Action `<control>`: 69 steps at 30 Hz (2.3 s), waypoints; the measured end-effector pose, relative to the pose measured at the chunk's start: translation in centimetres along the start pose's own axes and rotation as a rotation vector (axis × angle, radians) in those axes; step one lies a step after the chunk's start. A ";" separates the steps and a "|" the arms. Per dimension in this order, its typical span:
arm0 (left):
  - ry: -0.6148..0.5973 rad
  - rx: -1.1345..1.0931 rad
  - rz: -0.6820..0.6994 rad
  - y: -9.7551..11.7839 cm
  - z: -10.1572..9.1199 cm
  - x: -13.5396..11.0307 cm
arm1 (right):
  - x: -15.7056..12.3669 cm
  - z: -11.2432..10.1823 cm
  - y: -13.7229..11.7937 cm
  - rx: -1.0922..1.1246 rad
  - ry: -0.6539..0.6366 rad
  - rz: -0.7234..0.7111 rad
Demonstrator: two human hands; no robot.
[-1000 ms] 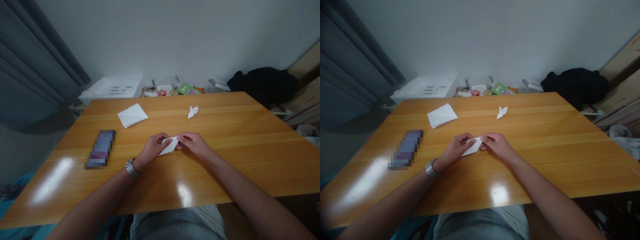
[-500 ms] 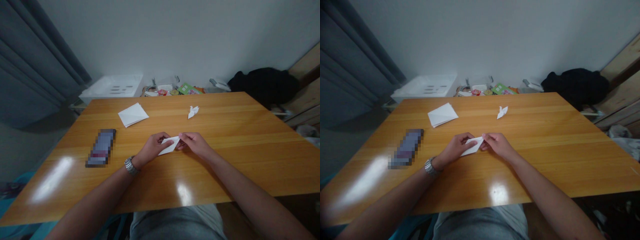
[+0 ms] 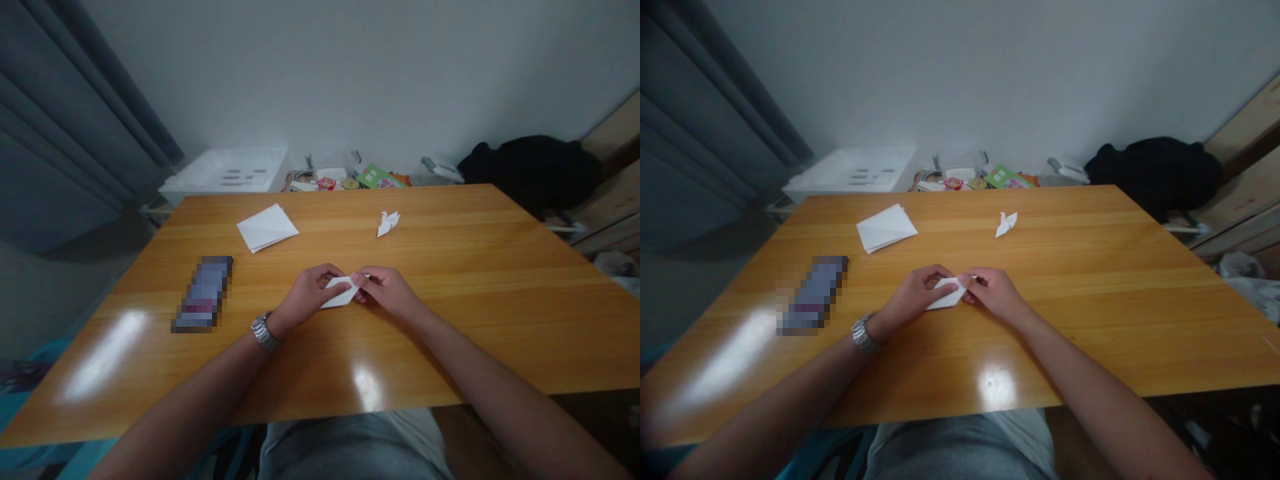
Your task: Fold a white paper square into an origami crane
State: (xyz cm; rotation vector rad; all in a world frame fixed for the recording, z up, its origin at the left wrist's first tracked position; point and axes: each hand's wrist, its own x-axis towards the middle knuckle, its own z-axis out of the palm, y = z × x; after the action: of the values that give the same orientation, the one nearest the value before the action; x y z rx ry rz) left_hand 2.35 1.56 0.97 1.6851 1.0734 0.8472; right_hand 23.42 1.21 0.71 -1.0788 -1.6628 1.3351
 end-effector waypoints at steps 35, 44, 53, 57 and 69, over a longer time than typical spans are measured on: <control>-0.108 1.016 0.378 -0.3 1.5 -1.0 | 0.2 -0.1 0.6 -1.174 0.077 -0.342; -0.079 1.104 0.398 -0.9 2.3 -1.2 | -0.5 -0.3 1.7 -1.211 -0.050 -0.252; -0.087 1.121 0.384 -0.5 2.7 -1.5 | -1.2 -0.7 2.2 -1.259 -0.031 -0.211; -0.093 1.122 0.386 -0.7 2.7 -1.5 | -1.7 -0.9 2.0 -1.272 0.021 -0.169; -0.103 1.170 0.386 -1.0 2.7 -1.4 | -3.5 -3.7 3.2 -1.312 0.087 -0.007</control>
State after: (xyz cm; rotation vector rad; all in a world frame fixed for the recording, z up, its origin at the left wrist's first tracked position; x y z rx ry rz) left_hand 3.91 -0.44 -0.95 2.9343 1.2841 0.2989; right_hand 28.63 -0.34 -1.90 -1.7379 -2.4655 -0.0050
